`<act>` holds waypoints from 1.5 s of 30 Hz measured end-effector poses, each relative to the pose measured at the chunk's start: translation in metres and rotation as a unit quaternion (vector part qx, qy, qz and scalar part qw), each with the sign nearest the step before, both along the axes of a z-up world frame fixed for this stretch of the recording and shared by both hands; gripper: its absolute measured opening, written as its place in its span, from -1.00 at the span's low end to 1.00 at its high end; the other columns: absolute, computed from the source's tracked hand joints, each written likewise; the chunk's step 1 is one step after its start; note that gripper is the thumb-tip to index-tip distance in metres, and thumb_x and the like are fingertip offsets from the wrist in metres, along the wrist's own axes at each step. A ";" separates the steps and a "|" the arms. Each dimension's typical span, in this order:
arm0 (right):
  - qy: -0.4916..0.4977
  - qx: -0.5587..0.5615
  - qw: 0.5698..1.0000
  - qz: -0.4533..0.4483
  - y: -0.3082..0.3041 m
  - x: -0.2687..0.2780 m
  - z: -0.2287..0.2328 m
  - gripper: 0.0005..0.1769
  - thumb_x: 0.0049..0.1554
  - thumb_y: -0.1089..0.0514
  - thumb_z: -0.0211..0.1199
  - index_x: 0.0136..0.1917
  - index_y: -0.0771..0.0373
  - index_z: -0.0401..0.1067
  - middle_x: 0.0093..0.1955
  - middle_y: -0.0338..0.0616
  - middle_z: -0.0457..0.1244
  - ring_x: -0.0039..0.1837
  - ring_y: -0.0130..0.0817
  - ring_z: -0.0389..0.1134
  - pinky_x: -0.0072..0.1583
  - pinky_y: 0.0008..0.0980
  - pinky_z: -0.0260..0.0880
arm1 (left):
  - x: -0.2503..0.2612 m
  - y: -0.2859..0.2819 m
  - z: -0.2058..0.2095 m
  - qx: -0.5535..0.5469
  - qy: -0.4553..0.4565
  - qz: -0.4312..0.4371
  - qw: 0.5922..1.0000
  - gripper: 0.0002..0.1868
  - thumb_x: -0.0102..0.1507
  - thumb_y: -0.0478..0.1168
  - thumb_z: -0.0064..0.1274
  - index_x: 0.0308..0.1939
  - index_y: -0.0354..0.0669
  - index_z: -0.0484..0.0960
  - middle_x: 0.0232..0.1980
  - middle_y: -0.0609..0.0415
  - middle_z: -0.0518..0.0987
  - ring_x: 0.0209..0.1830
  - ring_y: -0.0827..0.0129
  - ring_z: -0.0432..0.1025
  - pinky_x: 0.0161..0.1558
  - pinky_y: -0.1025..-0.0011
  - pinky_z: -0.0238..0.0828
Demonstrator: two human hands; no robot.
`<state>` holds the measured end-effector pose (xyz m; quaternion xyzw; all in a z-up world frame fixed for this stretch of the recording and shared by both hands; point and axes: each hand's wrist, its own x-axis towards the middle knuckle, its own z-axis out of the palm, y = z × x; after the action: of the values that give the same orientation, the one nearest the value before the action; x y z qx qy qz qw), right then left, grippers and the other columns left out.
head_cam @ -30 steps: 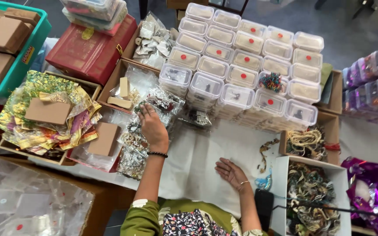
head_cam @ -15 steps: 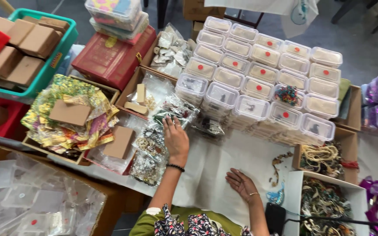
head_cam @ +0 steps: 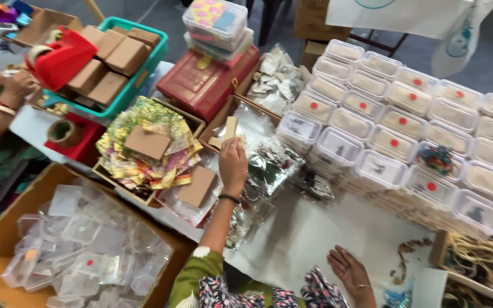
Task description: Sorting and packing various pieces of jewellery and craft supplies into small bags and containers.
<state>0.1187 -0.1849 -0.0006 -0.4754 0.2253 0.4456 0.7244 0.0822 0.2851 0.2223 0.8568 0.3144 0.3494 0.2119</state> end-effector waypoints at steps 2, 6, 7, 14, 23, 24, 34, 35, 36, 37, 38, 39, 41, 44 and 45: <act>0.019 -0.046 0.999 -0.022 0.002 0.000 0.000 -0.46 0.25 -0.01 0.12 0.39 0.33 0.36 0.27 0.11 0.36 0.28 -0.07 0.40 0.20 -0.24 0.44 | 0.012 0.038 -0.014 -0.062 -0.008 0.023 0.998 -0.64 0.36 -0.22 -0.16 0.09 -0.35 0.63 0.14 -0.22 0.61 0.19 -0.04 0.48 0.27 0.15 0.35; 0.035 -0.077 0.995 -0.062 0.006 -0.004 0.010 -0.45 0.28 -0.04 0.10 0.40 0.36 0.37 0.28 0.09 0.36 0.30 -0.08 0.40 0.20 -0.21 0.45 | 0.029 0.097 -0.072 -0.075 0.124 -0.074 0.987 -0.71 0.33 -0.22 -0.08 0.02 -0.15 0.69 -0.04 -0.20 0.66 -0.02 -0.07 0.53 0.04 0.09 0.45; 0.035 -0.063 0.996 -0.058 0.005 -0.004 0.009 -0.46 0.28 -0.03 0.10 0.40 0.34 0.38 0.27 0.07 0.37 0.28 -0.09 0.41 0.19 -0.23 0.44 | 0.040 0.115 -0.102 -0.054 0.127 -0.103 0.985 -0.69 0.29 -0.28 -0.11 0.02 -0.12 0.69 -0.05 -0.20 0.65 -0.03 -0.09 0.52 0.01 0.05 0.44; 0.009 -0.034 0.997 -0.063 0.002 -0.014 -0.008 -0.48 0.22 -0.04 0.14 0.34 0.27 0.47 0.18 0.03 0.45 0.20 -0.19 0.50 0.18 -0.29 0.48 | 0.105 0.171 -0.169 0.059 0.279 -0.102 0.953 -0.65 0.23 -0.16 -0.02 0.06 0.17 0.72 0.00 -0.02 0.69 0.15 -0.04 0.43 0.28 -0.04 0.17; 0.021 -0.085 0.994 -0.070 0.010 -0.019 0.026 -0.48 0.18 -0.13 0.23 0.27 0.22 0.55 0.10 -0.03 0.49 0.10 -0.21 0.54 0.16 -0.29 0.56 | 0.169 0.222 -0.234 0.143 0.462 -0.134 0.865 -0.40 0.31 0.00 -0.16 0.45 0.11 0.49 0.20 -0.06 0.66 0.24 0.08 0.51 0.12 -0.13 0.32; 0.022 -0.086 0.992 -0.088 0.012 -0.019 0.027 -0.48 0.18 -0.13 0.23 0.27 0.22 0.55 0.10 -0.03 0.49 0.10 -0.21 0.54 0.16 -0.29 0.56 | 0.177 0.224 -0.233 0.149 0.459 -0.151 0.863 -0.40 0.31 0.00 -0.16 0.45 0.11 0.49 0.20 -0.06 0.66 0.24 0.08 0.51 0.12 -0.13 0.32; 0.030 -0.106 0.993 -0.031 0.012 -0.022 0.029 -0.51 0.21 -0.10 0.17 0.29 0.17 0.52 0.08 -0.10 0.50 0.06 -0.29 0.56 0.09 -0.32 0.57 | 0.190 0.225 -0.264 0.060 0.306 0.039 0.949 -0.10 0.03 0.29 0.32 0.26 -0.23 0.51 0.33 -0.22 0.43 0.42 -0.36 0.15 0.31 -0.39 0.07; 0.040 -0.110 0.993 -0.031 0.011 -0.019 0.027 -0.52 0.21 -0.10 0.16 0.29 0.15 0.52 0.07 -0.10 0.50 0.05 -0.28 0.56 0.08 -0.32 0.57 | 0.184 0.226 -0.263 0.041 0.313 0.048 0.948 -0.15 0.02 0.24 0.33 0.23 -0.20 0.52 0.33 -0.19 0.43 0.41 -0.32 0.17 0.25 -0.47 0.07; 0.039 -0.118 0.992 -0.016 0.010 -0.018 0.029 -0.52 0.21 -0.10 0.16 0.29 0.15 0.52 0.07 -0.10 0.50 0.05 -0.28 0.56 0.08 -0.32 0.57 | 0.189 0.217 -0.256 0.030 0.315 0.060 0.947 -0.15 0.02 0.24 0.33 0.23 -0.20 0.52 0.33 -0.19 0.43 0.41 -0.32 0.17 0.25 -0.47 0.07; 0.041 -0.131 0.990 -0.010 0.013 -0.017 0.030 -0.50 0.19 -0.12 0.18 0.29 0.14 0.53 0.07 -0.10 0.49 0.05 -0.29 0.55 0.09 -0.32 0.55 | 0.186 0.214 -0.248 0.024 0.327 0.059 0.943 -0.24 0.03 0.14 0.29 0.21 -0.16 0.54 0.29 -0.17 0.44 0.35 -0.28 0.20 0.15 -0.56 0.05; 0.042 -0.145 0.989 -0.004 0.016 -0.018 0.030 -0.49 0.18 -0.15 0.20 0.29 0.13 0.55 0.08 -0.10 0.49 0.04 -0.30 0.54 0.09 -0.32 0.53 | 0.185 0.212 -0.240 0.017 0.338 0.057 0.939 -0.33 0.04 0.04 0.25 0.19 -0.11 0.55 0.26 -0.16 0.44 0.29 -0.24 0.23 0.06 -0.64 0.03; 0.044 -0.146 0.988 0.018 0.017 -0.018 0.030 -0.49 0.18 -0.15 0.20 0.29 0.13 0.55 0.08 -0.10 0.49 0.04 -0.30 0.54 0.09 -0.32 0.53 | 0.184 0.213 -0.253 0.011 0.344 0.077 0.936 -0.33 0.04 0.04 0.25 0.19 -0.11 0.55 0.26 -0.16 0.44 0.29 -0.24 0.23 0.06 -0.64 0.03; 0.035 -0.161 0.986 0.000 0.020 -0.020 0.029 -0.45 0.14 -0.19 0.24 0.28 0.13 0.54 0.10 -0.08 0.49 0.08 -0.29 0.55 0.13 -0.30 0.54 | 0.183 0.217 -0.280 0.208 0.305 0.052 0.928 -0.59 0.22 -0.11 0.00 0.13 -0.13 0.58 0.18 -0.10 0.48 0.30 -0.06 0.33 0.08 -0.33 0.22; 0.037 -0.190 0.981 0.003 0.021 -0.017 0.025 -0.41 0.12 -0.24 0.22 0.29 0.11 0.53 0.09 -0.03 0.50 0.06 -0.22 0.54 0.13 -0.29 0.53 | 0.177 0.204 -0.254 0.187 0.288 0.046 0.938 -0.69 0.23 -0.14 -0.01 0.04 -0.08 0.58 0.10 -0.07 0.50 0.23 0.02 0.34 0.05 -0.31 0.18; 0.039 -0.184 0.982 0.019 0.024 -0.016 0.021 -0.41 0.12 -0.24 0.22 0.29 0.11 0.53 0.09 -0.03 0.50 0.06 -0.22 0.54 0.13 -0.29 0.53 | 0.174 0.197 -0.231 0.189 0.295 0.061 0.934 -0.69 0.23 -0.14 -0.01 0.04 -0.08 0.58 0.10 -0.07 0.50 0.23 0.02 0.34 0.05 -0.31 0.18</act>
<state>0.1027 -0.1604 0.0199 -0.5870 0.3223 0.4288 0.6063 0.2567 0.4825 -0.0091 0.9247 0.3427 0.1459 -0.0784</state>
